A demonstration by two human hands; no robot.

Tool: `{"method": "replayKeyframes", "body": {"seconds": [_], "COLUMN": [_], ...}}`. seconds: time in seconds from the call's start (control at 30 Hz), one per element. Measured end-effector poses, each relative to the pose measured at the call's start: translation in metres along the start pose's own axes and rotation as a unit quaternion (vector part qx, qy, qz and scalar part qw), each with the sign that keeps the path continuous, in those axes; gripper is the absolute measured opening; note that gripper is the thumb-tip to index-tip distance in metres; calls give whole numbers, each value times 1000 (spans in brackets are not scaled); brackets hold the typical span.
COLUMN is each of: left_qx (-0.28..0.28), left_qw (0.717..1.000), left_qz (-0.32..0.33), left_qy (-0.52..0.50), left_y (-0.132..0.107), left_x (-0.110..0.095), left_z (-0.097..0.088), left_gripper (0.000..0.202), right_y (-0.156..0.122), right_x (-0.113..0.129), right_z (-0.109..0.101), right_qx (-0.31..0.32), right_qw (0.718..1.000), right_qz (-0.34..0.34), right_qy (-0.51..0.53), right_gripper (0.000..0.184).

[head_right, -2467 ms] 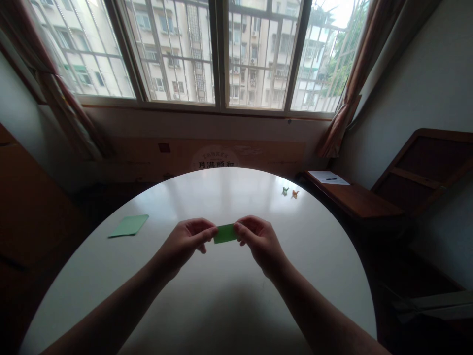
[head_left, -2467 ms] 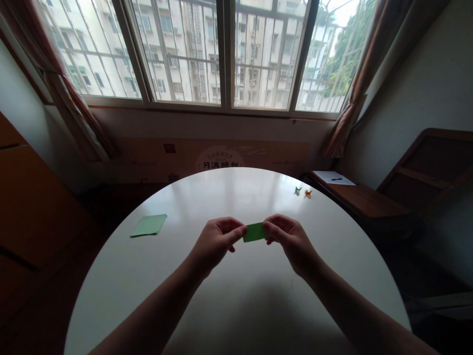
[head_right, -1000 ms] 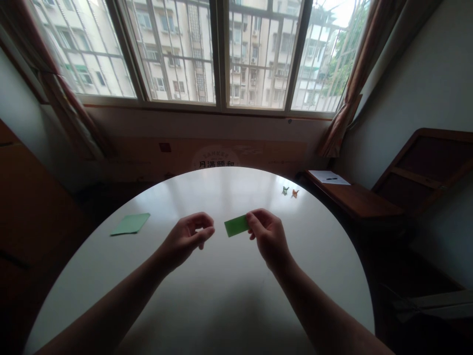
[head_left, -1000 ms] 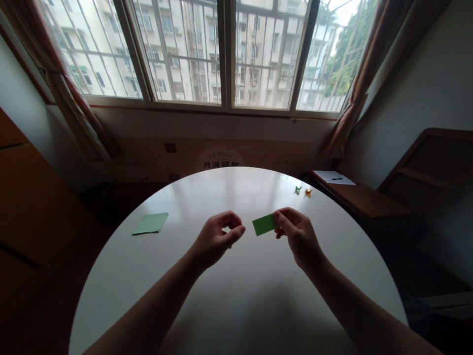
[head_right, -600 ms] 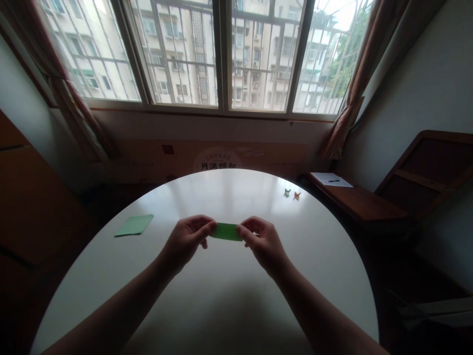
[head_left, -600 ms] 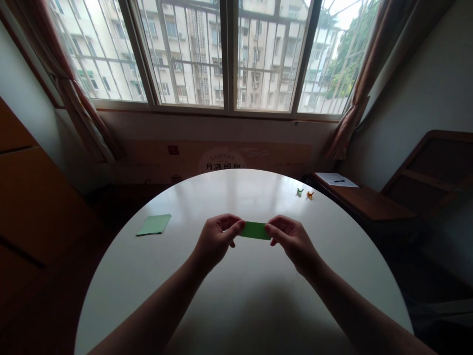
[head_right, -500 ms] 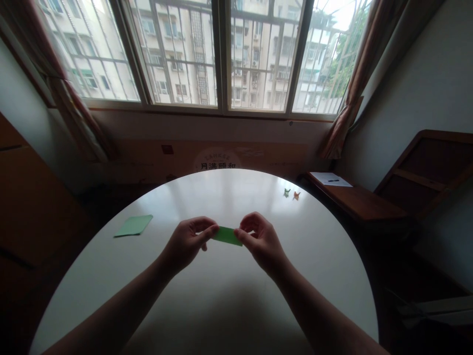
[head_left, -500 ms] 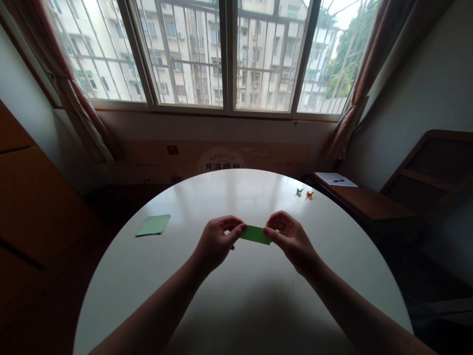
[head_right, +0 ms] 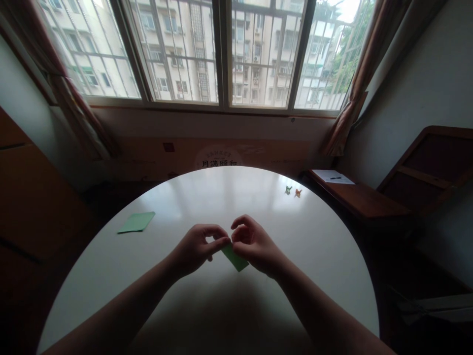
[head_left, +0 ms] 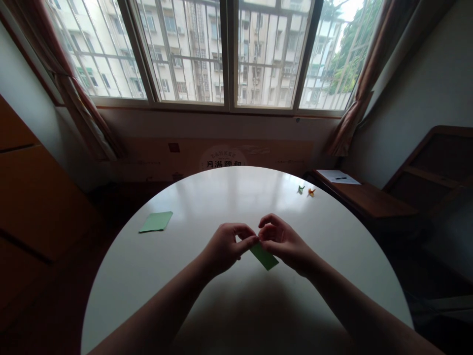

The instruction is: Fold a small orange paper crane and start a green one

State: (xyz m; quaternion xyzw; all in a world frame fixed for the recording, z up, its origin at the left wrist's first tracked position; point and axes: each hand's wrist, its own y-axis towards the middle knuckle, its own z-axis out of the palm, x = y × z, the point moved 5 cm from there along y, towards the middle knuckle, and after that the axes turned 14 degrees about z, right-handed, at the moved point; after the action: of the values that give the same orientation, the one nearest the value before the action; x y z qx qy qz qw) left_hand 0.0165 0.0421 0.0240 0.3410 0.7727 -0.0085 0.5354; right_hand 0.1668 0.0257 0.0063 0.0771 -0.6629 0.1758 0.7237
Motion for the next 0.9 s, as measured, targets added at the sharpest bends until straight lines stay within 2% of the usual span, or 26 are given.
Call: {"method": "replayKeyframes", "body": {"seconds": [0.13, 0.3, 0.47, 0.6, 0.7, 0.8, 0.9], "left_qx": [-2, 7, -10, -41, -107, -186, -204], "left_qw": [1000, 1000, 1000, 998, 992, 979, 975], "left_qz": [11, 9, -2, -2, 0, 6, 11], "left_qy": [18, 18, -11, -38, -68, -81, -83], "left_y": [0, 0, 1, 3, 5, 4, 3], "left_x": [-4, -8, -7, -3, 0, 2, 2], "left_z": [-1, -1, -7, -16, -30, -45, -46], "left_gripper": [24, 22, 24, 27, 27, 30, 31], "right_y": [-1, -1, -2, -3, -4, -2, 0], "right_x": [-2, -6, -9, -8, -8, -5, 4], "right_z": [2, -1, -7, -11, -12, -16, -24], "right_qx": [16, 53, 83, 89, 111, 73, -18], "right_qw": [997, 994, 991, 989, 983, 989, 997], "right_qz": [64, 90, 105, 122, 145, 132, 68], "right_qy": [35, 32, 16, -6, -10, -1, 15], "right_gripper": [34, 37, 37, 40, 42, 38, 35]}}
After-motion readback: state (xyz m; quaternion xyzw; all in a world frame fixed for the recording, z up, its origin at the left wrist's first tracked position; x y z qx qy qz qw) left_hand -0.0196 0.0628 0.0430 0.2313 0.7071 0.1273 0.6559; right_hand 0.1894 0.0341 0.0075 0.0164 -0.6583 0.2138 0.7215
